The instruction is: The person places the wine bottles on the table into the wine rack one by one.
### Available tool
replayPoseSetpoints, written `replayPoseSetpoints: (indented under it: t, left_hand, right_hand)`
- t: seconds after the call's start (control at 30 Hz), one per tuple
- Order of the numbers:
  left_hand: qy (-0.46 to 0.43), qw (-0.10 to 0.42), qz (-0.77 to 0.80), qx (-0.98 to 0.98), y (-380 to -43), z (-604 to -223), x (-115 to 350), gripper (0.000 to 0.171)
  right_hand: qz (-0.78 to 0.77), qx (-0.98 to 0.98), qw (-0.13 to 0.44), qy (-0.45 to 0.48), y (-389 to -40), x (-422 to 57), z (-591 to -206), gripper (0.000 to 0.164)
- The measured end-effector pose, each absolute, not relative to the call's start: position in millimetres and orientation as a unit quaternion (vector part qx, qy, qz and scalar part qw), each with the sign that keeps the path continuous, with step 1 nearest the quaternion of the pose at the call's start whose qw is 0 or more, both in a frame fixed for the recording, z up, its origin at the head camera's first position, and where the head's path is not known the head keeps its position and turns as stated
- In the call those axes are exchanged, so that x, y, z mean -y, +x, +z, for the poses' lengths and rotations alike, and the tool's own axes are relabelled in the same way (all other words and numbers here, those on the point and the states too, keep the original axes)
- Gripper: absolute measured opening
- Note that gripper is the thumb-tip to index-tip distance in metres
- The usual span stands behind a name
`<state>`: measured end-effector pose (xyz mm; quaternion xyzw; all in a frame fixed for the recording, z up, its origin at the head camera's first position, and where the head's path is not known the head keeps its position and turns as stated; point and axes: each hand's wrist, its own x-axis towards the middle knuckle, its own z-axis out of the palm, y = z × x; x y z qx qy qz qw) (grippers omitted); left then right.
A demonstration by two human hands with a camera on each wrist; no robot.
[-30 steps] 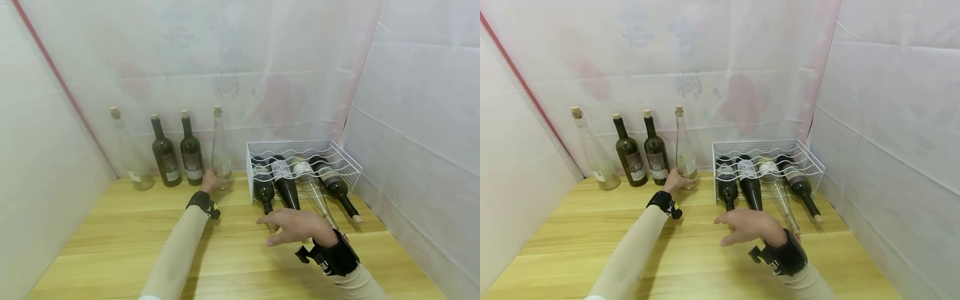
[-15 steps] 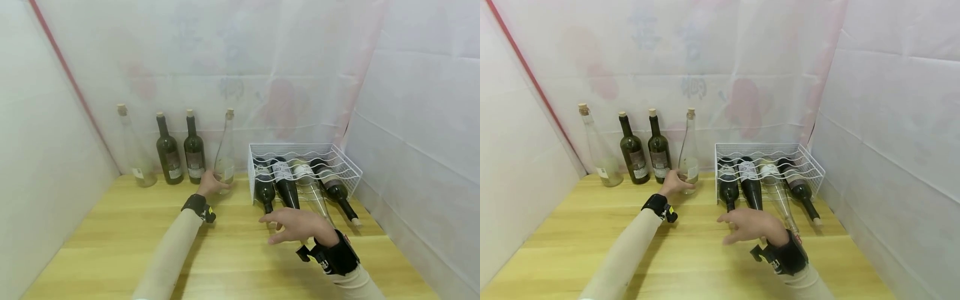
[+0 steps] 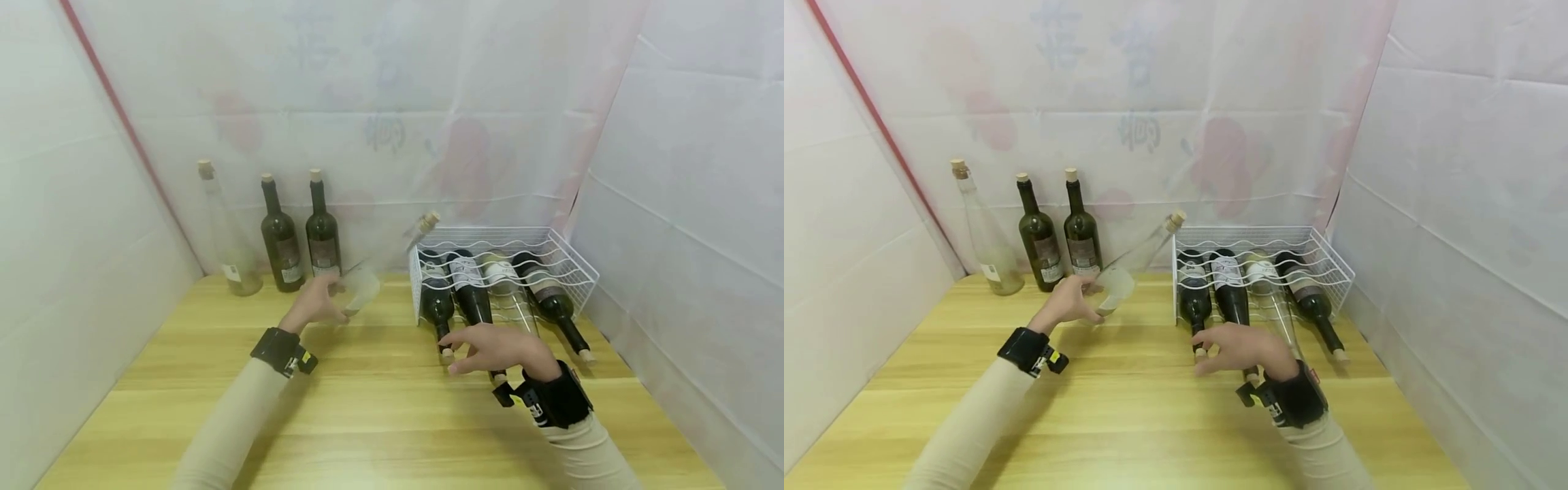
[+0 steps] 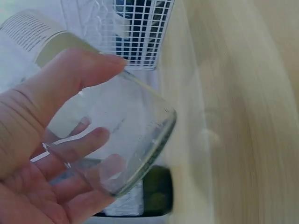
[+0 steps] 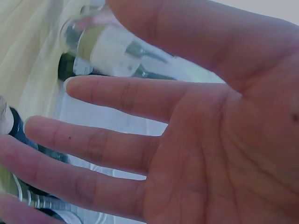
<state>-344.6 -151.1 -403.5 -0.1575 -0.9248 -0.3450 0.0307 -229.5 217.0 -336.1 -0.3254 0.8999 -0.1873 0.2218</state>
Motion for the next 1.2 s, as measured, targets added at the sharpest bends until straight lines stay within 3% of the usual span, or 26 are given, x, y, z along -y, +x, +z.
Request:
replayPoseSetpoints:
  t: [0.27, 0.8, 1.2]
  left_hand:
    - [-0.181, 0.064, -0.248, 0.950, -311.0, -395.0, 159.4, 0.084]
    - [-0.161, 0.060, -0.188, 0.967, -275.5, -388.3, 159.7, 0.080]
    - [-0.162, 0.090, -0.143, 0.972, -257.4, -395.6, 154.2, 0.076]
  right_hand:
    - [-0.195, -0.912, 0.217, -0.288, -238.3, -230.0, -338.1, 0.060]
    - [-0.273, -0.918, 0.182, -0.223, -242.3, -243.7, -336.7, 0.085]
    - [-0.206, -0.928, 0.158, -0.268, -245.8, -229.3, -343.3, 0.069]
